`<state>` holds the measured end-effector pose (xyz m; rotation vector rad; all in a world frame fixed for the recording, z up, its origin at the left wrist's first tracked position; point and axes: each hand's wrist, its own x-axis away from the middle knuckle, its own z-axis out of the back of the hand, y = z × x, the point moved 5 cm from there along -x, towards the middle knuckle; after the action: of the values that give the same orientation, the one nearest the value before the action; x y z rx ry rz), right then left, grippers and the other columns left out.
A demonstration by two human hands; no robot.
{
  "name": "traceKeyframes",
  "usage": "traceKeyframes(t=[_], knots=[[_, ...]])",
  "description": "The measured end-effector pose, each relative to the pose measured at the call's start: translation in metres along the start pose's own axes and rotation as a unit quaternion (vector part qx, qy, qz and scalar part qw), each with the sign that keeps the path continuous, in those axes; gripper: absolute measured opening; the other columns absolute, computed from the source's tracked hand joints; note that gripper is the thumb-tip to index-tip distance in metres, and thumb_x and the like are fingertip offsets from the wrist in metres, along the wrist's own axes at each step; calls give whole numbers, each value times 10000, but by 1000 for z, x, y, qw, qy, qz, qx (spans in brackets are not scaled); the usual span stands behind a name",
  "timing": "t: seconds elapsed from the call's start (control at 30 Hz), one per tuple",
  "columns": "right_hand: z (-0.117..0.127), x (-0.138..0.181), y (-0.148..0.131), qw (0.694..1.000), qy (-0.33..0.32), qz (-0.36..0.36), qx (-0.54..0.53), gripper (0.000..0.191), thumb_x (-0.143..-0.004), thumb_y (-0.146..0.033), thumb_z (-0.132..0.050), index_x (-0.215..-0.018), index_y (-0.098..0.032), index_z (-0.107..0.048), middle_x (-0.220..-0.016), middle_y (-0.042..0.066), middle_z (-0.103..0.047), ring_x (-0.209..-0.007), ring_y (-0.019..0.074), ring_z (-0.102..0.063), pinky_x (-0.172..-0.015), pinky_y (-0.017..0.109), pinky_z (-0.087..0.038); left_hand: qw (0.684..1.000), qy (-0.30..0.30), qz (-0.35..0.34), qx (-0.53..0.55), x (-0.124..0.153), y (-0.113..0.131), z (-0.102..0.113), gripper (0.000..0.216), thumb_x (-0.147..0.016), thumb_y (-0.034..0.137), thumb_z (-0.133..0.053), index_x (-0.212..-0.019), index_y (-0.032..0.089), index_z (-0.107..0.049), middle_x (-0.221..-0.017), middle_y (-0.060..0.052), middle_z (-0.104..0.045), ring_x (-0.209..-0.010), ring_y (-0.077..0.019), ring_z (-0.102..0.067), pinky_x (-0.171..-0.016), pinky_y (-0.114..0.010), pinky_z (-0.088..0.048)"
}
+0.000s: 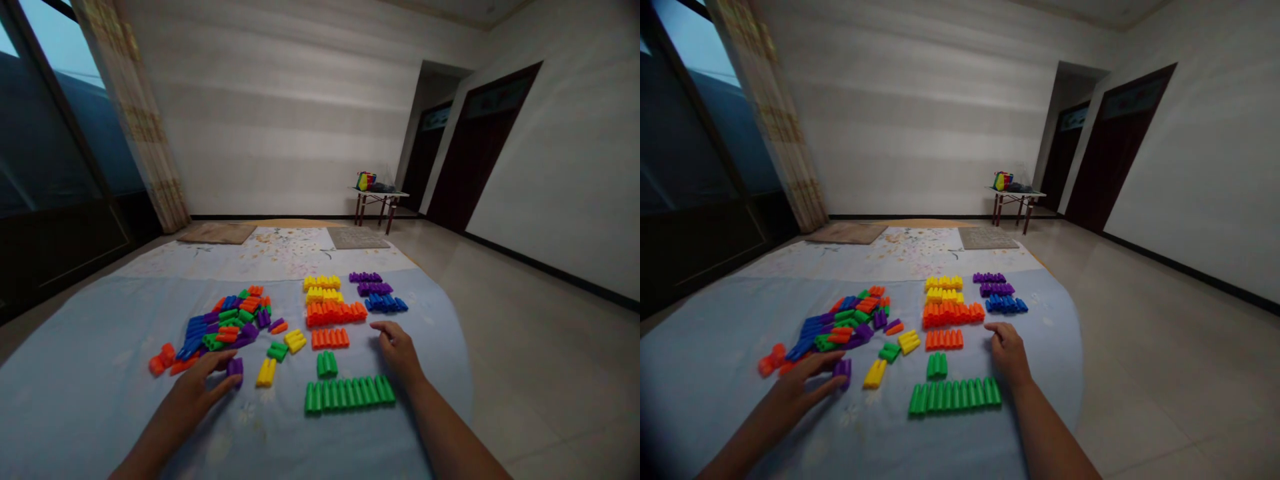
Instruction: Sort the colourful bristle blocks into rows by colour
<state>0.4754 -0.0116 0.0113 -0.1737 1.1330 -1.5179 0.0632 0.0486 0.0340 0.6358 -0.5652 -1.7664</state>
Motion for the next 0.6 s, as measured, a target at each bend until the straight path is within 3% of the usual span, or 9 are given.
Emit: traceKeyframes(t=[0.1,0.17,0.27,0.4,0.47,0.6], knots=[[1,0,6,1000,-6,-9,0,347,-731,-199,-405,-925,-150,-688,-951,95,-687,-924,218,-616,-858,363,-473,996,-26,47,-65,10,-1,15,590,-633,572,-623,-1099,211,-643,-966,-81,-699,-917,-258,-648,-848,-400,-525],[0,-1,10,1000,-15,-15,0,350,-733,-212,-406,-932,-147,-686,-949,95,-687,-913,221,-615,-853,366,-471,992,-42,58,-104,16,-3,22,603,-637,570,-614,-1122,213,-635,-1038,-96,-689,-977,-272,-633,-882,-411,-509],[0,-3,13,999,-21,-26,-1,352,-733,-230,-410,-936,-146,-685,-941,93,-689,-874,222,-619,-830,367,-476,987,-48,-10,-151,20,-11,27,576,-655,493,-618,-1192,285,-591,-1257,-69,-599,-1170,-276,-534,-1015,-437,-416],[0,-4,10,999,-14,-28,-8,343,-730,-218,-404,-911,-142,-686,-928,96,-690,-866,216,-623,-821,354,-479,975,-86,-86,-187,15,-29,17,546,-659,320,-576,-1202,368,-571,-1240,-23,-614,-1153,-257,-548,-1028,-438,-397],[0,-5,7,1000,-9,-24,-14,339,-728,-200,-401,-898,-145,-688,-918,93,-691,-877,212,-624,-818,345,-481,972,-89,-73,-206,10,-31,12,508,-672,343,-558,-1178,349,-594,-1189,-35,-645,-1115,-265,-572,-1005,-444,-412],[0,-6,5,1000,6,-14,-28,337,-714,-161,-402,-883,-157,-693,-897,81,-693,-874,203,-627,-815,339,-484,969,-101,-10,-224,4,-11,4,495,-731,554,-498,-1115,271,-630,-1107,-70,-673,-1008,-260,-617,-919,-410,-467]])
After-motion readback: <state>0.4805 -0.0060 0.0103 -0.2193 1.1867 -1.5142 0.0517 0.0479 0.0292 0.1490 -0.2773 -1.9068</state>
